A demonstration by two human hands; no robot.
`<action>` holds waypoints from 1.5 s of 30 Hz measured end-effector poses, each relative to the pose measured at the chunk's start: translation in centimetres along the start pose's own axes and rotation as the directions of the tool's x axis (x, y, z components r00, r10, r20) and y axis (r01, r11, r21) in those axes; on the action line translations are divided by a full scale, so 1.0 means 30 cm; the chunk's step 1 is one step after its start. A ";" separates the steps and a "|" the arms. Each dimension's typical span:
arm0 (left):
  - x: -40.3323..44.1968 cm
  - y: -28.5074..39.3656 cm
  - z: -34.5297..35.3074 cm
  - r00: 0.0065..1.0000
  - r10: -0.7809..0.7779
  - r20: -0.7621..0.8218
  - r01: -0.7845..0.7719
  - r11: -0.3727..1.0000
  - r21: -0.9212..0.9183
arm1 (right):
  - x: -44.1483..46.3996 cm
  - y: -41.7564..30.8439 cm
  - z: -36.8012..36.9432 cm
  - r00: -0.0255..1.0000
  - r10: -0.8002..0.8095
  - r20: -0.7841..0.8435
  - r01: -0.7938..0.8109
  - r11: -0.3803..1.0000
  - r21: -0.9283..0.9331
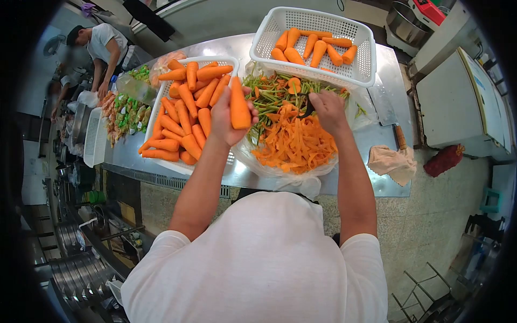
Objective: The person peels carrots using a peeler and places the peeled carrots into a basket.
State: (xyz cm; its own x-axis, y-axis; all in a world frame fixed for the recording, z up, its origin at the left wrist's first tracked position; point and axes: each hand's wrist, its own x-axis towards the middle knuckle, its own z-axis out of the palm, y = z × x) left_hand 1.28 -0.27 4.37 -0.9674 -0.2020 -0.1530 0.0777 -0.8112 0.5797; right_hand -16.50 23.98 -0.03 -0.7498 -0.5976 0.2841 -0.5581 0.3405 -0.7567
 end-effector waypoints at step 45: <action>0.039 -0.106 -0.020 0.914 -0.405 -0.014 0.403 0.904 0.141 | 0.174 -0.182 0.085 0.906 -0.404 -0.124 0.334 0.865 -0.376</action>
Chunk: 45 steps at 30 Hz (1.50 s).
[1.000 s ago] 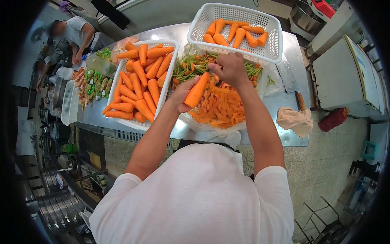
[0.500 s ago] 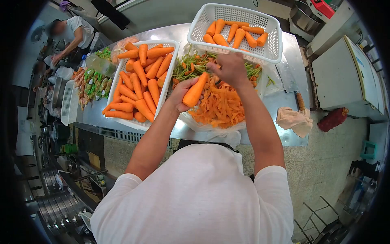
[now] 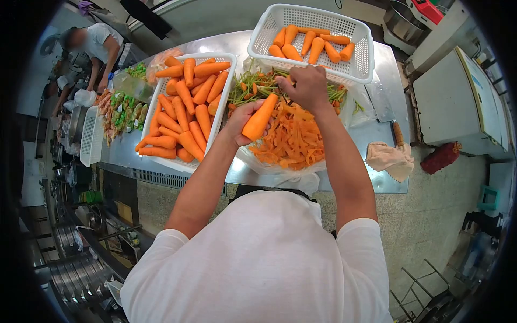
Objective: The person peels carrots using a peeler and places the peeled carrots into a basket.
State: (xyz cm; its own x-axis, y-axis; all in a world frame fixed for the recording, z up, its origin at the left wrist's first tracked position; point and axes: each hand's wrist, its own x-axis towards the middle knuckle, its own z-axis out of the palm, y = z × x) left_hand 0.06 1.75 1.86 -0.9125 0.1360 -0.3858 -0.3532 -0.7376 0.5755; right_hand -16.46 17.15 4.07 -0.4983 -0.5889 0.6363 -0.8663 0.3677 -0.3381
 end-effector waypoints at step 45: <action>0.009 0.017 -0.033 0.991 0.076 -0.112 -0.083 0.995 -0.058 | -0.023 -0.052 0.010 0.999 0.014 0.031 -0.016 0.998 0.065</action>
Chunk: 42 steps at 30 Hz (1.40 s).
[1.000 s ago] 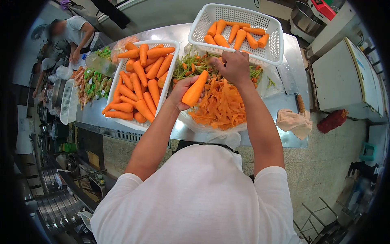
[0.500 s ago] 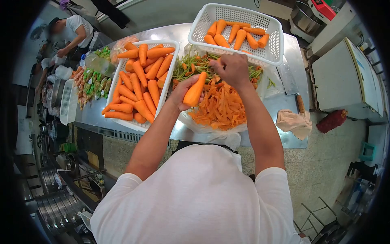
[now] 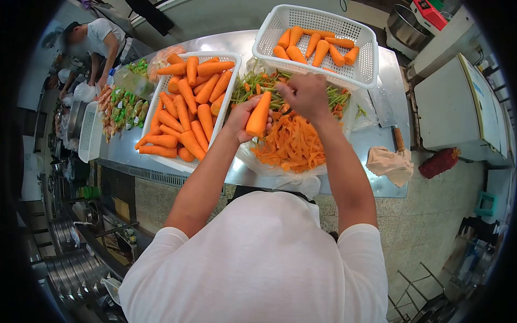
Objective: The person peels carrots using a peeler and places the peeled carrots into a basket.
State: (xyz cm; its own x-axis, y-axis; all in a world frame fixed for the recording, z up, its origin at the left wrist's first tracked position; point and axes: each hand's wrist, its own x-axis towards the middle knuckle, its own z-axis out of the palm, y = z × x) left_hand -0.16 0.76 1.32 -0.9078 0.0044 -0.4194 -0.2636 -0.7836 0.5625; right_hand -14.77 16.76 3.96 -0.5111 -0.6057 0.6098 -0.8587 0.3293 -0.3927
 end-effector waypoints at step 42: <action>0.013 0.017 -0.024 0.990 -0.083 0.118 0.085 0.996 -0.015 | 0.033 0.041 -0.011 0.993 0.120 0.023 -0.117 0.989 -0.090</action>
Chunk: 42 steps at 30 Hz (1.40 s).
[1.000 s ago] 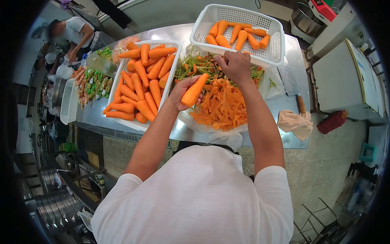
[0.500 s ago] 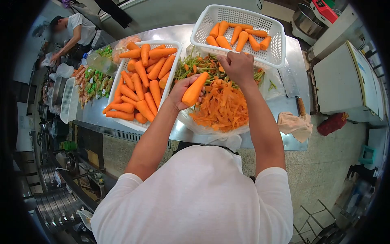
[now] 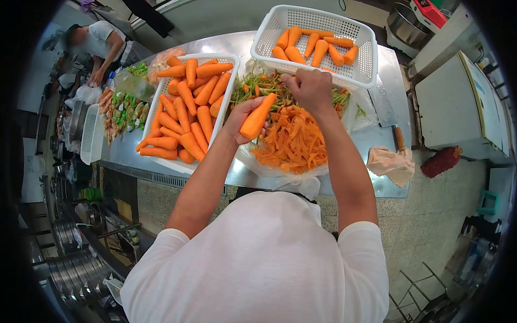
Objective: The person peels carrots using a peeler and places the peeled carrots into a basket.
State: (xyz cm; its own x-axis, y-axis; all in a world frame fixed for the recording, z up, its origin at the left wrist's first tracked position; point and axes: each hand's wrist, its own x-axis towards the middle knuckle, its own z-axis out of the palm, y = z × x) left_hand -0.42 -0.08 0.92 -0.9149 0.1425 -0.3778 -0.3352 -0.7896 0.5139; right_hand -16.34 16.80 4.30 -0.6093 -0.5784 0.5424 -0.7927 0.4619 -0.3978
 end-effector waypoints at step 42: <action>0.184 0.162 0.170 0.913 0.377 -0.157 -0.376 0.926 0.039 | -0.259 0.072 -0.093 0.805 0.549 0.226 -0.593 0.760 0.266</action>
State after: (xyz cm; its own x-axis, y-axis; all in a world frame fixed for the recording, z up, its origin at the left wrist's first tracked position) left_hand -8.24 -0.10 5.27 -0.9259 -0.2617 -0.2723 0.0245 -0.7611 0.6481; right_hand -13.25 24.17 1.31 -0.9301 -0.3637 0.0506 -0.2461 0.5153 -0.8209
